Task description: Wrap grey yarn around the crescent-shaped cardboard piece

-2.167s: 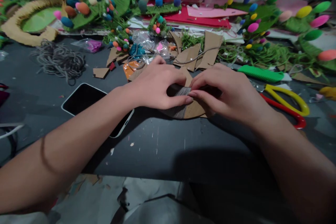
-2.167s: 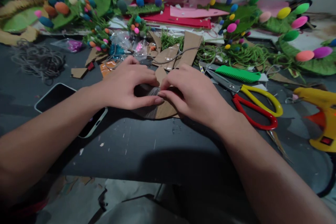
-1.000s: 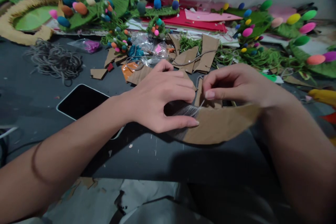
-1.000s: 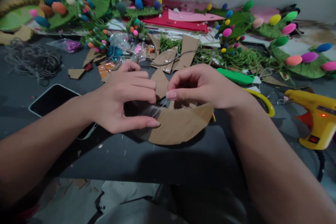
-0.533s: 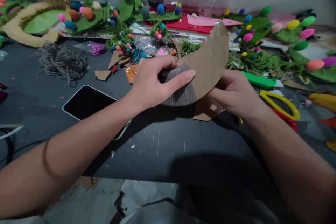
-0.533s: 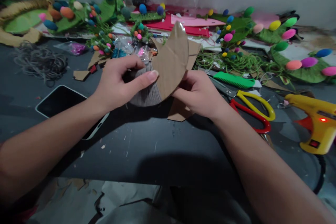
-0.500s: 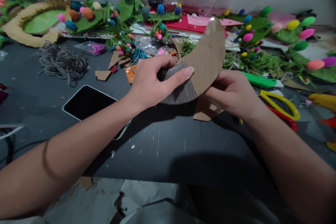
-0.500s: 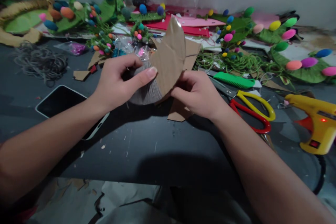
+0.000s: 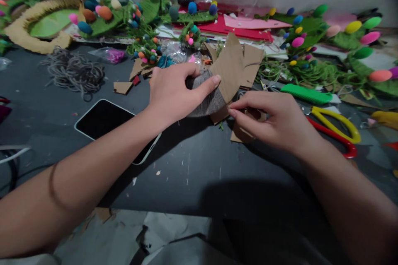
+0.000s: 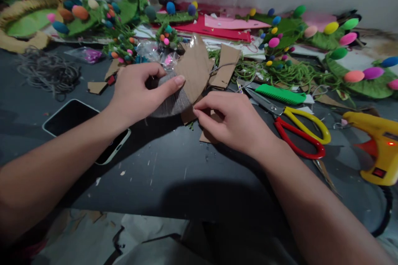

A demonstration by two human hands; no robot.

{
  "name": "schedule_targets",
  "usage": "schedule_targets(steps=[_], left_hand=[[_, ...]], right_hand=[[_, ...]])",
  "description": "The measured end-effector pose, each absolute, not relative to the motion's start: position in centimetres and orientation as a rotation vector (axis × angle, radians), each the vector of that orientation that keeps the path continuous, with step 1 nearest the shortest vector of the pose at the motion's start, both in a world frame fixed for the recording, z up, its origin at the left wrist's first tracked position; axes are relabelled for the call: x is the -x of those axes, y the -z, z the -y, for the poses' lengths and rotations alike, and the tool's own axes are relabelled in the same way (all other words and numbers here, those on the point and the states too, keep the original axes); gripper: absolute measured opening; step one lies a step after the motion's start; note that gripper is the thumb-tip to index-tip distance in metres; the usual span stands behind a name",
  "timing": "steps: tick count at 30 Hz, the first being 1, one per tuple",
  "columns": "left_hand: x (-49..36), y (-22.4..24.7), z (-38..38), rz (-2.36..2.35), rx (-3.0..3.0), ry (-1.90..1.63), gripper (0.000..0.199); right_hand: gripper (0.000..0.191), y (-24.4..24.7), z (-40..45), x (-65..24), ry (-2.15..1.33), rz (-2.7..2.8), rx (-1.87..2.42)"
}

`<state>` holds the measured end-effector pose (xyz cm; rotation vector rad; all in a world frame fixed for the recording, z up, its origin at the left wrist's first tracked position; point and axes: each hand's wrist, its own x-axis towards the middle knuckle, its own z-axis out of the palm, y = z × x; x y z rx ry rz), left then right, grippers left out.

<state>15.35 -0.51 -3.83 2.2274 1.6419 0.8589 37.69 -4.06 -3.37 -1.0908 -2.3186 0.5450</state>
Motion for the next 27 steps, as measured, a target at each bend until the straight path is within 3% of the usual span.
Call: schedule_targets(steps=[3, 11, 21, 27], left_hand=[[-15.5, 3.8, 0.6, -1.791, -2.252, -0.856, 0.049], [-15.0, 4.5, 0.4, -1.575, -2.434, -0.916, 0.051], [-15.4, 3.1, 1.4, -1.315, -2.635, -0.494, 0.049], [-15.4, 3.3, 1.5, -1.206, -2.635, -0.425, 0.050]], right_hand=[[0.010, 3.1, 4.3, -37.8, -0.514, 2.417, 1.045], [0.015, 2.7, 4.1, -38.5, -0.324, 2.578, 0.931], [0.013, 2.6, 3.7, -38.7, -0.063, 2.663, 0.851], [0.020, 2.4, 3.8, -38.7, -0.065, 2.660, 0.828]])
